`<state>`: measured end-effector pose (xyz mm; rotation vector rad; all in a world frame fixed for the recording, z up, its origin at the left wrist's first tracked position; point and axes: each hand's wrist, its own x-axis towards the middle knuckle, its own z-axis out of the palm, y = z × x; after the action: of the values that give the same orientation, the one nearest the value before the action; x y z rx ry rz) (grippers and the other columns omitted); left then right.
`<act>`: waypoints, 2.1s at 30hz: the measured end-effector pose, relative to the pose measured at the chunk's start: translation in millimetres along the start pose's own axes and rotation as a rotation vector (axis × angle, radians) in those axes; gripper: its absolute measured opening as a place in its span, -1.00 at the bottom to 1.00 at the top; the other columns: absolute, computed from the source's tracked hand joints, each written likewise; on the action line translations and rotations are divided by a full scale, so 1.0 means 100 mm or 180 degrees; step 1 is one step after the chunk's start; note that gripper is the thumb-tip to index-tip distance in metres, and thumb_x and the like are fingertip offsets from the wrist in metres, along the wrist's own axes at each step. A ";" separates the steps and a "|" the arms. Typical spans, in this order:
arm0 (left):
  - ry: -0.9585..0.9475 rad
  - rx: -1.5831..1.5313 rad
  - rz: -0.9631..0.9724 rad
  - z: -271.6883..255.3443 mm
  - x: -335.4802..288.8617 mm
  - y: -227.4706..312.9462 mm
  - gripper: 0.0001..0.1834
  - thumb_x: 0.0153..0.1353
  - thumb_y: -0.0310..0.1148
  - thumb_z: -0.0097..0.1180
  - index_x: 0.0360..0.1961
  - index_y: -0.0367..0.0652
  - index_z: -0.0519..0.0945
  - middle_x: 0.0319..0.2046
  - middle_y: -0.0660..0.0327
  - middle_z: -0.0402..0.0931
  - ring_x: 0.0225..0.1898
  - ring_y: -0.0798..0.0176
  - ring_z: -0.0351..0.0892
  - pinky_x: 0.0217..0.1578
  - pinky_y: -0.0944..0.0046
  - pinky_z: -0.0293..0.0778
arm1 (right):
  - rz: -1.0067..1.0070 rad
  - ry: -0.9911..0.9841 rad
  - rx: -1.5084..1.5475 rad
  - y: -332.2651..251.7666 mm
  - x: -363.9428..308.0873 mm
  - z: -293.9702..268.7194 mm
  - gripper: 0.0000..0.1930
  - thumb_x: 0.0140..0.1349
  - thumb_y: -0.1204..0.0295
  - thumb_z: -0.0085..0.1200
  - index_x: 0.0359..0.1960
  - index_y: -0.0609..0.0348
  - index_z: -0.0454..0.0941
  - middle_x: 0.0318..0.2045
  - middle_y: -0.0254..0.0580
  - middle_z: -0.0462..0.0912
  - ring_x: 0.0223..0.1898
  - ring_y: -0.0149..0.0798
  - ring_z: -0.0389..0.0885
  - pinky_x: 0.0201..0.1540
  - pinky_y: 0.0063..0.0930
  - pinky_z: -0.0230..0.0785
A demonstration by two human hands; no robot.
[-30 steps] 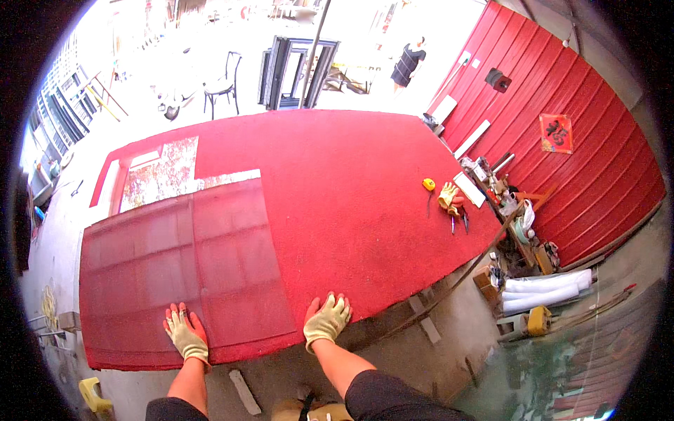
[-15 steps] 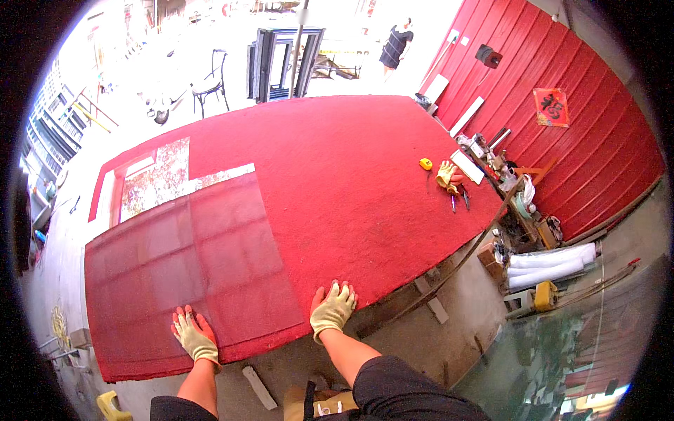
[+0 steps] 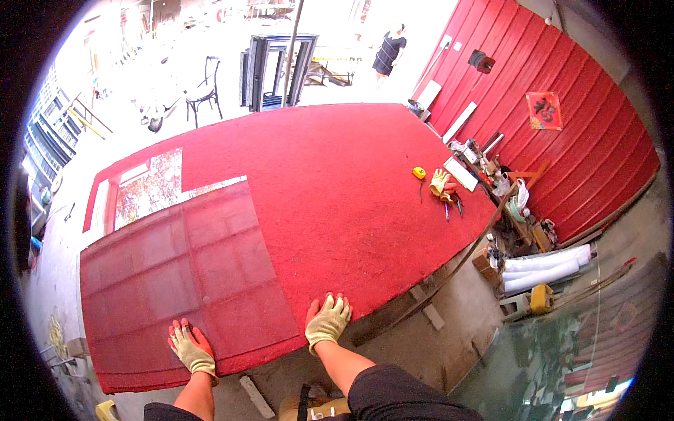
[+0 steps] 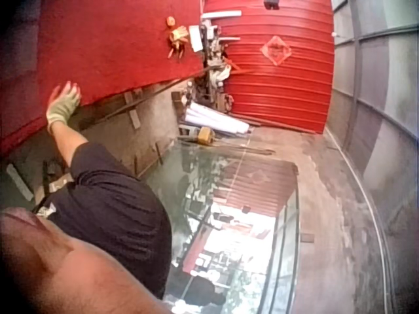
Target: The person uses a wooden ruler and a pen to mark a large glass sheet on a red work table, then aligns a long metal straightedge across the glass.
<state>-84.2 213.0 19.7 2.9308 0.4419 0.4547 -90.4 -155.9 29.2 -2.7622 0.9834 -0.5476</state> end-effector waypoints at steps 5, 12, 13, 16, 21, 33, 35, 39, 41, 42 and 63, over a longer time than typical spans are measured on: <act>-0.0020 0.0049 -0.0020 0.03 0.01 -0.01 -0.48 0.51 -0.23 0.08 0.44 -0.06 0.56 0.54 0.05 0.38 0.61 -0.06 0.22 0.64 -0.16 -0.03 | -0.0014 0.0004 -0.0063 0.00 0.00 0.01 -0.47 0.46 0.09 0.12 0.31 0.15 0.60 0.38 0.15 0.53 0.51 0.18 0.36 0.63 0.18 0.02; 0.0027 0.0109 0.0010 0.07 0.01 -0.04 -0.48 0.52 -0.21 0.08 0.44 -0.06 0.53 0.55 0.04 0.36 0.62 -0.09 0.21 0.64 -0.16 -0.04 | -0.0170 0.0331 -0.0055 0.01 -0.01 0.09 -0.51 0.37 0.15 0.22 0.22 0.18 0.63 0.30 0.13 0.58 0.43 0.19 0.44 0.56 0.18 0.14; 0.0080 0.0075 0.0032 0.07 0.00 -0.04 -0.48 0.52 -0.21 0.08 0.44 -0.06 0.53 0.55 0.04 0.36 0.62 -0.09 0.21 0.64 -0.16 -0.04 | -0.0181 0.0310 -0.0033 0.01 -0.01 0.09 -0.51 0.37 0.15 0.22 0.22 0.18 0.62 0.30 0.14 0.58 0.43 0.20 0.45 0.56 0.19 0.14; 0.0111 0.0079 0.0055 0.09 0.00 -0.06 -0.48 0.52 -0.21 0.09 0.45 -0.04 0.52 0.55 0.04 0.37 0.61 -0.09 0.21 0.64 -0.16 -0.03 | -0.0204 0.0307 -0.0040 0.01 -0.01 0.10 -0.50 0.37 0.15 0.23 0.22 0.18 0.62 0.30 0.15 0.58 0.42 0.21 0.44 0.56 0.20 0.14; 0.0120 0.0139 0.0041 0.13 0.00 -0.08 -0.48 0.51 -0.23 0.10 0.46 -0.01 0.52 0.55 0.06 0.37 0.61 -0.07 0.22 0.64 -0.16 -0.02 | -0.0191 0.0325 -0.0047 0.00 -0.02 0.08 -0.49 0.36 0.15 0.24 0.23 0.19 0.61 0.31 0.16 0.58 0.44 0.22 0.42 0.55 0.21 0.14; 0.0026 0.0033 0.0016 0.06 0.02 -0.04 -0.50 0.52 -0.22 0.10 0.43 -0.05 0.55 0.53 0.05 0.39 0.61 -0.09 0.23 0.64 -0.17 0.00 | -0.0121 0.0255 -0.0034 0.01 -0.02 0.09 -0.48 0.38 0.13 0.21 0.25 0.19 0.61 0.33 0.16 0.57 0.45 0.22 0.41 0.57 0.21 0.12; 0.0095 0.0078 0.0043 0.07 0.01 -0.04 -0.49 0.52 -0.22 0.10 0.44 -0.02 0.53 0.53 0.06 0.39 0.60 -0.08 0.24 0.62 -0.16 0.01 | -0.0136 0.0253 -0.0009 0.02 -0.02 0.09 -0.48 0.39 0.13 0.20 0.25 0.19 0.61 0.33 0.16 0.57 0.45 0.21 0.41 0.57 0.21 0.12; 0.0184 0.0128 0.0125 0.11 0.00 -0.06 -0.49 0.52 -0.22 0.09 0.45 0.00 0.52 0.54 0.08 0.38 0.60 -0.08 0.24 0.62 -0.15 0.02 | -0.0132 0.0245 -0.0078 0.01 -0.01 0.08 -0.49 0.39 0.13 0.19 0.26 0.19 0.61 0.32 0.15 0.57 0.45 0.20 0.42 0.58 0.20 0.11; 0.0152 0.0127 0.0096 0.13 0.00 -0.07 -0.48 0.52 -0.22 0.09 0.46 0.00 0.51 0.54 0.09 0.38 0.60 -0.07 0.25 0.62 -0.15 0.02 | -0.0118 0.0234 -0.0031 0.00 -0.01 0.07 -0.49 0.40 0.13 0.19 0.26 0.19 0.61 0.32 0.15 0.57 0.45 0.20 0.42 0.58 0.19 0.10; 0.0142 0.0134 0.0089 0.13 0.00 -0.07 -0.48 0.52 -0.22 0.09 0.46 0.00 0.51 0.55 0.09 0.38 0.60 -0.07 0.25 0.62 -0.15 0.02 | -0.0123 0.0238 -0.0068 0.00 -0.01 0.07 -0.49 0.40 0.13 0.18 0.26 0.19 0.60 0.32 0.15 0.57 0.45 0.19 0.42 0.58 0.19 0.10; -0.0016 0.0097 -0.0016 0.09 0.00 -0.04 -0.48 0.52 -0.22 0.08 0.46 -0.03 0.54 0.55 0.07 0.37 0.62 -0.04 0.20 0.64 -0.14 -0.02 | -0.0069 0.0056 -0.0001 0.02 0.00 0.06 -0.47 0.45 0.10 0.13 0.29 0.19 0.61 0.35 0.19 0.57 0.48 0.22 0.40 0.61 0.21 0.05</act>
<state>-82.2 215.7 11.0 2.9586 0.4596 0.4437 -89.4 -157.5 23.0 -2.7761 0.9584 -0.5761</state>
